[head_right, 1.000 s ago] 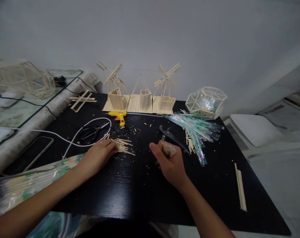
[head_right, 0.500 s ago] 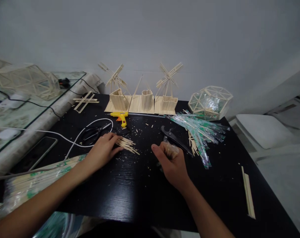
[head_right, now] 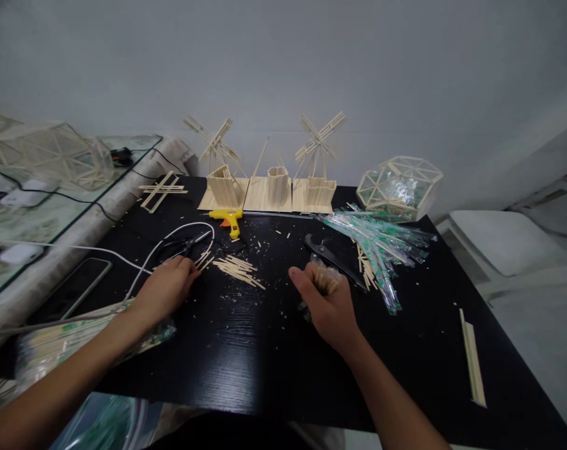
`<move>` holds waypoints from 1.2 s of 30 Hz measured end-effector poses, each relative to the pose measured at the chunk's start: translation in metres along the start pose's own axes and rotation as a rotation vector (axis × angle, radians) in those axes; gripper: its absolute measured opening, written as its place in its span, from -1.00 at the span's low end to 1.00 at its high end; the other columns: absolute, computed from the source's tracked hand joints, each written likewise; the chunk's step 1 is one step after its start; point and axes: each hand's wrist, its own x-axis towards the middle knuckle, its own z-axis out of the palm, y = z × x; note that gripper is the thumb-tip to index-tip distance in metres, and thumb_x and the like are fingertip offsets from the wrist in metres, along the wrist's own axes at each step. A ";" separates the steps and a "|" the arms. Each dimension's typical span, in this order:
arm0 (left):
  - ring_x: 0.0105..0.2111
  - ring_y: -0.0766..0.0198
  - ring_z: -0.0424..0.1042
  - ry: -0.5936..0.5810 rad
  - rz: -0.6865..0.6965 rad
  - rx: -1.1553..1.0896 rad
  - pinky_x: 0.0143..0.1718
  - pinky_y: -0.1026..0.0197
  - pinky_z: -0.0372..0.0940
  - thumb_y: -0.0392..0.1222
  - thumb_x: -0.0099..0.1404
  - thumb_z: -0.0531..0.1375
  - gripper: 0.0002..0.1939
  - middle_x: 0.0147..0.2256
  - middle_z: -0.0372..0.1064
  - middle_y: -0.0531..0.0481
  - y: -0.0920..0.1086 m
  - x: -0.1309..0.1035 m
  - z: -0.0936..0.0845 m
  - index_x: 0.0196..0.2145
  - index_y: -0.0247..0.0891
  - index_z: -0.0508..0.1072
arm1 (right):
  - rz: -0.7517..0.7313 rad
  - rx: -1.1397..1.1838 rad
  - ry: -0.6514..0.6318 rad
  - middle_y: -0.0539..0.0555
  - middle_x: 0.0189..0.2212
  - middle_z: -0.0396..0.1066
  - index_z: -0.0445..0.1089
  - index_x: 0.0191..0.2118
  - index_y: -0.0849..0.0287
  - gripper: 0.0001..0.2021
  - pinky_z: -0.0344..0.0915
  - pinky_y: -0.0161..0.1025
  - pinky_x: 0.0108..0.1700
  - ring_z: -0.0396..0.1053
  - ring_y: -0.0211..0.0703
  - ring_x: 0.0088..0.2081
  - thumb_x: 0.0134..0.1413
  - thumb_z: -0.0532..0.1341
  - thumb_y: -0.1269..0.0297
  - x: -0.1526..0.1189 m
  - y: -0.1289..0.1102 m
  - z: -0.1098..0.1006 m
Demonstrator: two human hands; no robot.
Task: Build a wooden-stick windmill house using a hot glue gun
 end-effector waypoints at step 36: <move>-0.19 -0.02 0.38 -0.115 0.570 0.053 -0.02 -0.06 0.31 -0.33 0.49 0.00 -0.76 -0.15 0.40 -0.27 0.029 0.003 -0.027 -0.20 -0.33 0.46 | 0.039 0.096 -0.003 -0.13 -0.67 -0.02 0.04 -0.60 0.10 -0.41 -0.13 -0.27 -0.55 -0.06 -0.35 -0.59 0.32 0.27 -0.07 0.001 0.003 -0.002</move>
